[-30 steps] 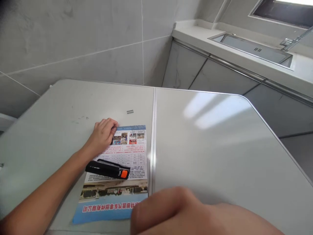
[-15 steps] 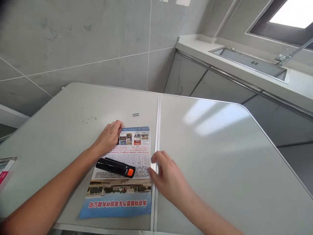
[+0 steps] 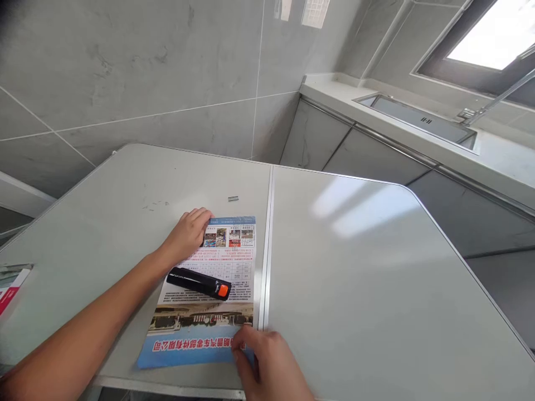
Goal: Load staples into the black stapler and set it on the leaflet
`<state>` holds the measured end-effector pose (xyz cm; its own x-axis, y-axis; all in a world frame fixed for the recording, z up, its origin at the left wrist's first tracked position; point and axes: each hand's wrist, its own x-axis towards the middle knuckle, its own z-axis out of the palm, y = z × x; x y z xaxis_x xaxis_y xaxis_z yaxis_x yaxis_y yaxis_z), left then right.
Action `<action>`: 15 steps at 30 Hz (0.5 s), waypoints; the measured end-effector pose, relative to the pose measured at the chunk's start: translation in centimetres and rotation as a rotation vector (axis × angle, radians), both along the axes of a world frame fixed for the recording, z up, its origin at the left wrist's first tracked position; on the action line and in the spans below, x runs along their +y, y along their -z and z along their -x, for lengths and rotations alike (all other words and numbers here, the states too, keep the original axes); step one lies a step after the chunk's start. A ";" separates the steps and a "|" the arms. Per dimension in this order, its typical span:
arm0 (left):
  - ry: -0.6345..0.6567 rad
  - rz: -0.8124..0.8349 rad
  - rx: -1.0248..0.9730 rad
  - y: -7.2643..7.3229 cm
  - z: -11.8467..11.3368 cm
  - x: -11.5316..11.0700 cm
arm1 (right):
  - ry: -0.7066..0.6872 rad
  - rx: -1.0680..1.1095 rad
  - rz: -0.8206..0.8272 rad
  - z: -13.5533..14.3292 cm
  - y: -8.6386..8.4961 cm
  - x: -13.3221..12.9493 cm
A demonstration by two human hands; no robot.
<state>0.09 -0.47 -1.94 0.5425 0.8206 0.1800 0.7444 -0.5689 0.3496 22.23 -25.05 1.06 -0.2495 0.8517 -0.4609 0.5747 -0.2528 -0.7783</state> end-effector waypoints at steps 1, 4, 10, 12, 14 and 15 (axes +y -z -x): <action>-0.002 0.001 -0.001 0.0 -0.1 0.0 | 0.011 -0.010 -0.025 0.1 0.2 -0.3; -0.004 -0.009 0.005 0.0 -0.4 0.0 | 0.041 -0.021 -0.103 0.1 0.5 -1.0; 0.011 0.013 -0.077 -0.6 -1.8 -0.7 | 0.039 0.012 -0.244 -0.9 1.9 -2.5; 0.021 0.007 -0.077 -0.8 -2.5 -1.0 | 0.043 0.017 -0.280 -1.4 2.7 -3.1; 0.031 0.000 -0.063 -0.9 -3.2 -1.3 | 0.060 0.016 -0.296 -1.9 3.6 -3.6; 0.035 -0.002 -0.053 -0.9 -3.5 -1.4 | 0.071 0.014 -0.300 -2.1 4.0 -3.7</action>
